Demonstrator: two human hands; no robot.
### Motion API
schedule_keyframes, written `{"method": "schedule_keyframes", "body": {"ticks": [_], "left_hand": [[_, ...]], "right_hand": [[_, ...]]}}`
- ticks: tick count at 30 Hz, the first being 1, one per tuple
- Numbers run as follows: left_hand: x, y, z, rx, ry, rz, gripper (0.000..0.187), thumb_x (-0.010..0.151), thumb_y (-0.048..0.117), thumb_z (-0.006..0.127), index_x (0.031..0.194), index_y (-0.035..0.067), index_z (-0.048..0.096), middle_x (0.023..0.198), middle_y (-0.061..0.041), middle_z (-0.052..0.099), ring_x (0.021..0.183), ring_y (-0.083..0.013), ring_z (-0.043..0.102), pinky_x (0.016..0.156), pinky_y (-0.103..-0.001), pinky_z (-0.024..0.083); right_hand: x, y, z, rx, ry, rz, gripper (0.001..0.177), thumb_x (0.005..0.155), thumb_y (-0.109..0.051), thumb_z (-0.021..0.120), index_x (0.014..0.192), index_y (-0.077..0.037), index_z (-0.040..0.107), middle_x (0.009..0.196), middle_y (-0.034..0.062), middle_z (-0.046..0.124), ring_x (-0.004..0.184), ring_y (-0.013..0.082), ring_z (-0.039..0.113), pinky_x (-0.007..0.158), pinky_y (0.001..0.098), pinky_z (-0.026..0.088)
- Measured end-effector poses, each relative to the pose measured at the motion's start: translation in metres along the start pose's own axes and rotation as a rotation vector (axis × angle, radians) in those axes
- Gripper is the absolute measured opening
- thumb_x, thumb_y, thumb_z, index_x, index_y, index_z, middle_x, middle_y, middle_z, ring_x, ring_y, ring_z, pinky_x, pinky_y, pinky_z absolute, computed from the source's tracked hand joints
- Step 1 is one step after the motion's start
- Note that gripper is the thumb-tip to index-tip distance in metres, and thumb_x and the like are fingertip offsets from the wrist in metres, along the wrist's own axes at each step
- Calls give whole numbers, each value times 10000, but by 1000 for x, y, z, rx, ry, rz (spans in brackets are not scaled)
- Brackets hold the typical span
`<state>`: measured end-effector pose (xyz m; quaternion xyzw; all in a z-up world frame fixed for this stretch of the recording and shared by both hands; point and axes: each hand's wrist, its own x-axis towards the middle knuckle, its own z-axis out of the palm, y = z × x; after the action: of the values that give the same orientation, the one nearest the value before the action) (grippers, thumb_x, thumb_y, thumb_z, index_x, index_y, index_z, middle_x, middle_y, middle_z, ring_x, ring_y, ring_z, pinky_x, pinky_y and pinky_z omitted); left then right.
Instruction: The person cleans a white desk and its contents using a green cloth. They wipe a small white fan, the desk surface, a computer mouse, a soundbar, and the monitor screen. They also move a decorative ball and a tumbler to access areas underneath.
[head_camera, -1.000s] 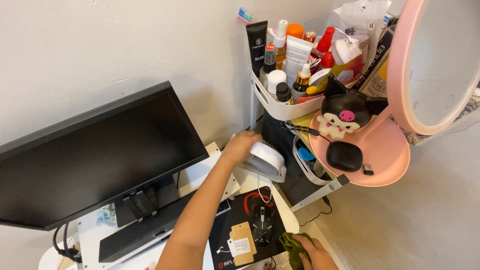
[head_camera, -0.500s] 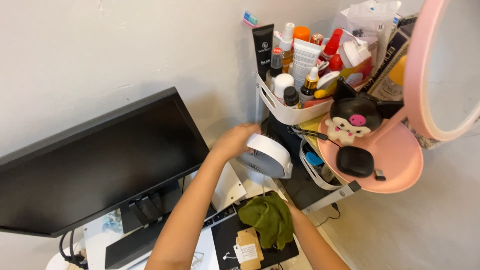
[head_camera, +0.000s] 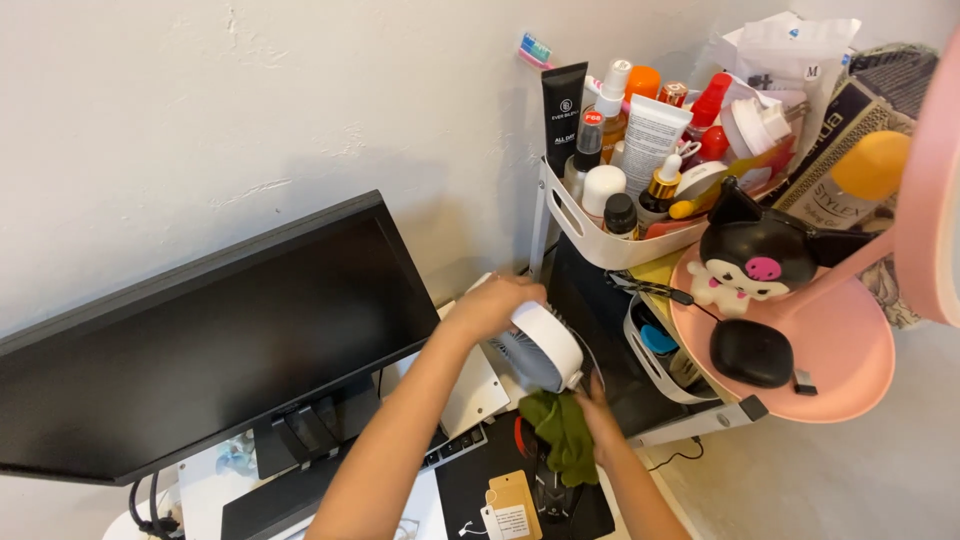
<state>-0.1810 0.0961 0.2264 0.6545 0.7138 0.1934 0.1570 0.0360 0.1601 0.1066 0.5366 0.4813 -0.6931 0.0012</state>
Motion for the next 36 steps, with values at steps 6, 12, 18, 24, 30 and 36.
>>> {"method": "schedule_keyframes", "body": {"ticks": [6, 12, 18, 24, 30, 36], "left_hand": [[9, -19, 42, 257, -99, -106, 564, 600, -106, 663, 1062, 188, 529, 1036, -28, 576, 1062, -270, 504, 840, -551, 368], [16, 5, 59, 278, -61, -187, 630, 661, -215, 502, 1198, 115, 484, 1070, -105, 548, 1023, -335, 471, 927, -693, 302], [10, 1, 72, 282, -19, -187, 626, 705, -136, 558, 1226, 200, 472, 1188, -87, 502, 1095, -308, 437, 849, -575, 378], [-15, 15, 67, 270, 115, -211, 937, 618, 29, 778, 1393, 186, 276, 1489, -107, 176, 1385, -297, 125, 1008, -643, 216], [-104, 87, 109, -197, 715, -333, 200, 860, 69, 475, 1049, 13, 513, 1012, -134, 537, 957, -290, 477, 831, -381, 402], [-147, 114, 238, -564, 325, -948, 573, 800, 266, 670, 1280, 111, 398, 1267, -73, 439, 1215, -251, 398, 1019, -401, 343]], "right_hand": [[-30, -3, -6, -138, 2, -191, 761, 820, -152, 476, 1437, -430, 129, 1542, -66, 134, 1410, 175, 180, 1092, 358, 245], [-43, -5, -12, -194, -9, -192, 798, 807, -137, 488, 1441, -418, 94, 1547, -98, 90, 1416, 143, 146, 1113, 338, 206], [-53, 6, -22, -362, -92, -100, 837, 812, -219, 533, 1447, -413, 24, 1541, -69, 86, 1417, 173, 142, 1133, 378, 185], [-62, 33, -30, -381, -102, 36, 366, 835, -211, 530, 1180, -251, 647, 1407, 9, 463, 1271, 201, 459, 1003, 325, 390], [-74, 54, -48, -40, -14, 248, 499, 851, -223, 578, 1319, -63, 506, 1353, 125, 496, 1147, 306, 551, 899, 380, 448], [-92, 66, -70, 82, -29, 196, 297, 842, -155, 602, 1062, 42, 625, 975, 231, 659, 803, 344, 627, 682, 378, 478]]}}
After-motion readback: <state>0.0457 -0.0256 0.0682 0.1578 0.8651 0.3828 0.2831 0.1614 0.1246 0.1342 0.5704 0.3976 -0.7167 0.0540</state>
